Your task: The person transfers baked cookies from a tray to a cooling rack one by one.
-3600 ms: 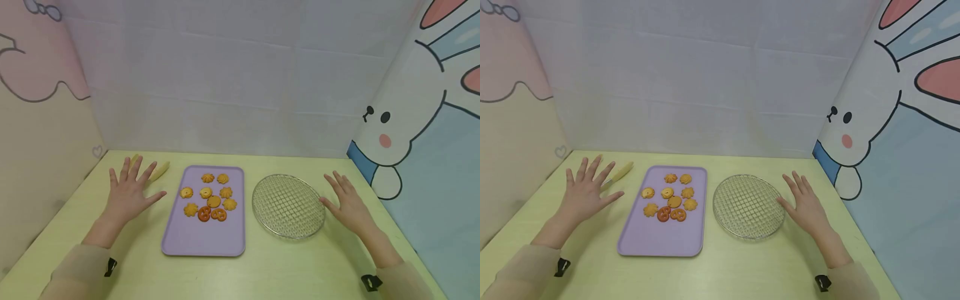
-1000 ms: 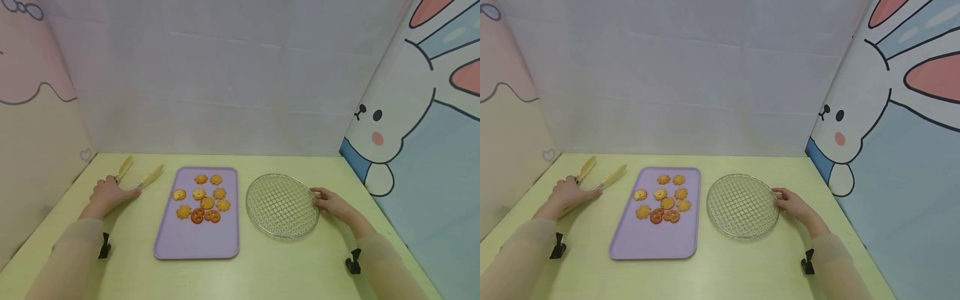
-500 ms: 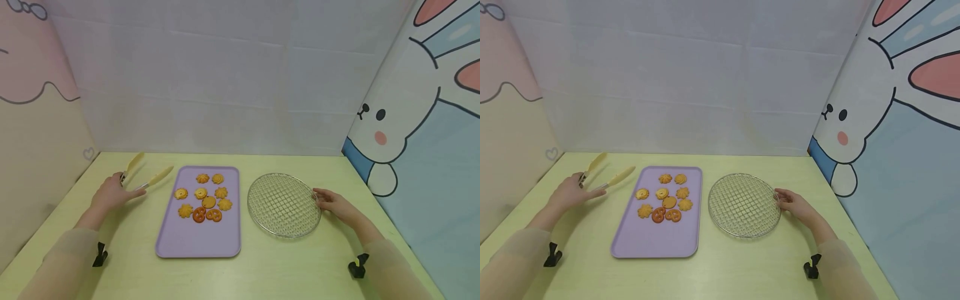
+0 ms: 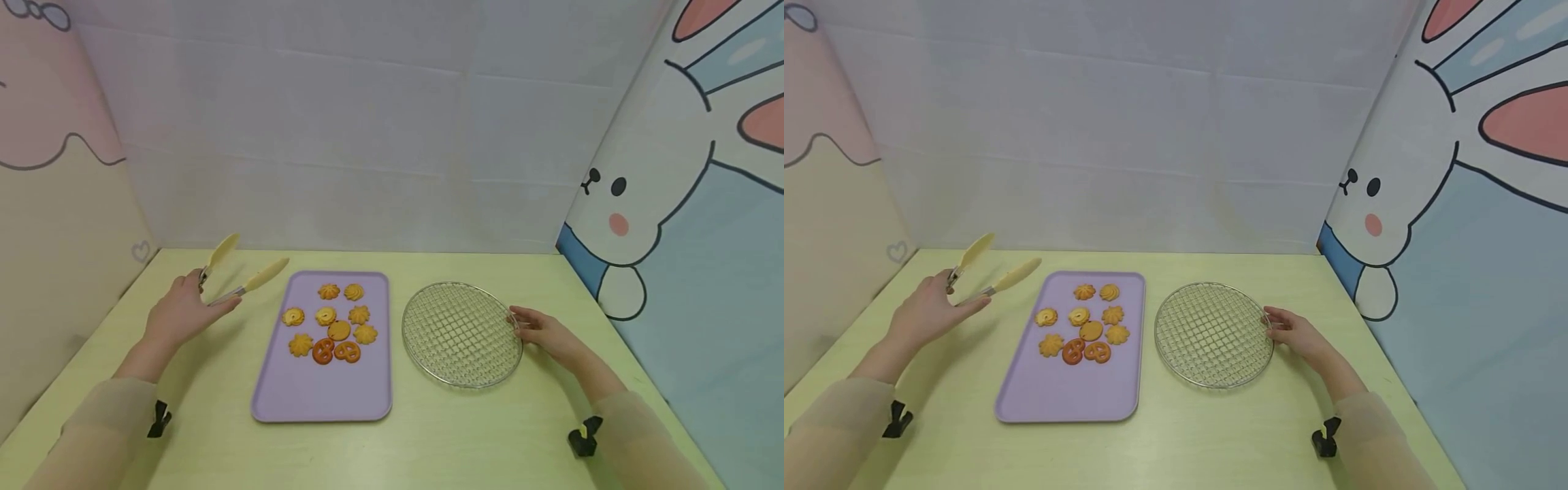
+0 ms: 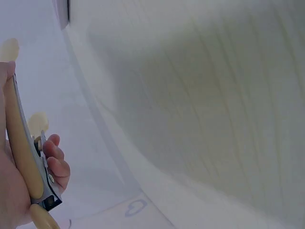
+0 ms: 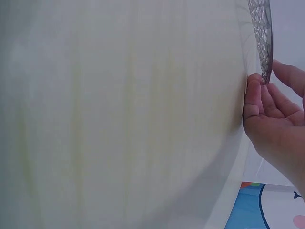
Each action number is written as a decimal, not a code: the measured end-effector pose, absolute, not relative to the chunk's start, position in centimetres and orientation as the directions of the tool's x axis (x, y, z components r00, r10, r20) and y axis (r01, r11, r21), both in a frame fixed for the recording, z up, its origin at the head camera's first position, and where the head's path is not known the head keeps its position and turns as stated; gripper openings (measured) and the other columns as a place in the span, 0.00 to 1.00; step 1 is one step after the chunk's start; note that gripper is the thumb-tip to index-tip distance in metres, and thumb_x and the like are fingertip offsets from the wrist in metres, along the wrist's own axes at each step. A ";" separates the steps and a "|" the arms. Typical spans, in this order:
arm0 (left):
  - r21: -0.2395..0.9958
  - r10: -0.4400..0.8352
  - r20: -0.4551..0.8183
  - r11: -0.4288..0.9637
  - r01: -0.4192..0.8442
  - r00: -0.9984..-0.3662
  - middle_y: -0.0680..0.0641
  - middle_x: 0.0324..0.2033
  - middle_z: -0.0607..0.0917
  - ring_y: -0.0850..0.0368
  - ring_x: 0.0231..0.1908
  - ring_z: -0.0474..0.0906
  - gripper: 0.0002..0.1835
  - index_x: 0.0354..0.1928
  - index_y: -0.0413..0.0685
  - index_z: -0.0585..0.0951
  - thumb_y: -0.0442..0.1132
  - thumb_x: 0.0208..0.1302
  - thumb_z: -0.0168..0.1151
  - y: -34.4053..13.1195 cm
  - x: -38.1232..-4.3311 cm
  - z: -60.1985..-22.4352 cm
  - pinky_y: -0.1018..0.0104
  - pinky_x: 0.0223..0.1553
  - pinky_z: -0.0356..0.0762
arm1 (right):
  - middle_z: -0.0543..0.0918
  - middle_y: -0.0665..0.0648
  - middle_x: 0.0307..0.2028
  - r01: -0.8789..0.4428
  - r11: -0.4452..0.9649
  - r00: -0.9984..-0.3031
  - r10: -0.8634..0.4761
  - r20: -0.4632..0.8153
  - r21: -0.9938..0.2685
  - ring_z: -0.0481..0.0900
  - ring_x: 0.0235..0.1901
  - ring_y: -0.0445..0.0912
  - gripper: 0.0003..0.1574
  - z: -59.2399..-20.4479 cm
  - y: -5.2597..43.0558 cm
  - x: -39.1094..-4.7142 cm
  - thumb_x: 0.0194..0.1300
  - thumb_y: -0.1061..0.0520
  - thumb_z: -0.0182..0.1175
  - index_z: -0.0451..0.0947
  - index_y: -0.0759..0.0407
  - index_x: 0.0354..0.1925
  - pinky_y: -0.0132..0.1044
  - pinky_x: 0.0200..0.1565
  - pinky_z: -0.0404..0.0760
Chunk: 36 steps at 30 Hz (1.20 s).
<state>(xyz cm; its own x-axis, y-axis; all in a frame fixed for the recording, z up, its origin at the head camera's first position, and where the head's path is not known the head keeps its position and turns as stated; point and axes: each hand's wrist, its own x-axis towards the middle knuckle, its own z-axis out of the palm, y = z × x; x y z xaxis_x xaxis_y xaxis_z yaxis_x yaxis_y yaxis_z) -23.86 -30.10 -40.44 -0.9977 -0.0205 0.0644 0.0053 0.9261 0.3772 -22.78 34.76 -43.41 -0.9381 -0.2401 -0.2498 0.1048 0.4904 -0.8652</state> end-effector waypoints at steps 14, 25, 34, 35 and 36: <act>0.325 -0.006 0.161 0.945 0.047 -0.987 0.32 0.46 0.71 0.33 0.38 0.75 0.62 0.66 0.32 0.58 0.78 0.44 0.56 -28.3 -23.0 -38.4 0.43 0.31 0.69 | 0.59 0.76 0.64 0.129 0.436 -0.940 -0.232 -0.250 -0.891 0.63 0.62 0.62 0.39 -43.3 34.3 -22.3 0.69 0.62 0.52 0.46 0.71 0.71 0.24 0.47 0.71; 0.308 0.028 0.206 0.947 0.091 -0.978 0.36 0.47 0.73 0.39 0.37 0.77 0.56 0.63 0.36 0.62 0.77 0.46 0.56 -27.2 -22.2 -36.4 0.54 0.21 0.69 | 0.58 0.76 0.64 0.164 0.402 -0.930 -0.242 -0.277 -0.901 0.71 0.54 0.43 0.39 -42.9 34.1 -22.0 0.69 0.63 0.51 0.46 0.72 0.71 0.26 0.47 0.73; 0.277 0.091 0.233 0.948 0.156 -0.968 0.36 0.48 0.73 0.41 0.35 0.78 0.55 0.65 0.38 0.61 0.75 0.47 0.58 -25.6 -21.4 -35.1 0.52 0.21 0.70 | 0.52 0.78 0.66 0.191 0.298 -0.922 -0.272 -0.275 -0.935 0.75 0.45 0.32 0.39 -43.2 34.3 -22.0 0.70 0.66 0.49 0.42 0.73 0.71 0.25 0.49 0.74; 0.274 0.097 0.231 0.948 0.161 -0.968 0.35 0.49 0.72 0.41 0.35 0.78 0.55 0.66 0.39 0.61 0.75 0.47 0.58 -25.5 -21.3 -35.0 0.52 0.21 0.70 | 0.52 0.78 0.66 0.192 0.293 -0.922 -0.274 -0.274 -0.937 0.76 0.45 0.32 0.39 -43.2 34.3 -22.0 0.70 0.66 0.49 0.41 0.73 0.71 0.25 0.49 0.74; 0.269 0.102 0.230 0.949 0.164 -0.968 0.36 0.49 0.72 0.42 0.33 0.78 0.55 0.66 0.39 0.60 0.75 0.47 0.57 -25.3 -21.3 -34.9 0.53 0.20 0.69 | 0.52 0.78 0.66 0.192 0.291 -0.921 -0.275 -0.274 -0.937 0.76 0.45 0.32 0.39 -43.2 34.3 -22.0 0.70 0.67 0.49 0.41 0.73 0.71 0.25 0.49 0.74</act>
<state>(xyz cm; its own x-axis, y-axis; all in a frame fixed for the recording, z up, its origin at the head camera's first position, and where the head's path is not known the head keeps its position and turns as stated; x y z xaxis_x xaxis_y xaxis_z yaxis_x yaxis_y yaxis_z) -21.29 -25.33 -34.87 -0.9678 0.1023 0.2301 0.1642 0.9492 0.2685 -22.03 34.35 -43.18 -0.9215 -0.2749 -0.2744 0.1923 0.2910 -0.9372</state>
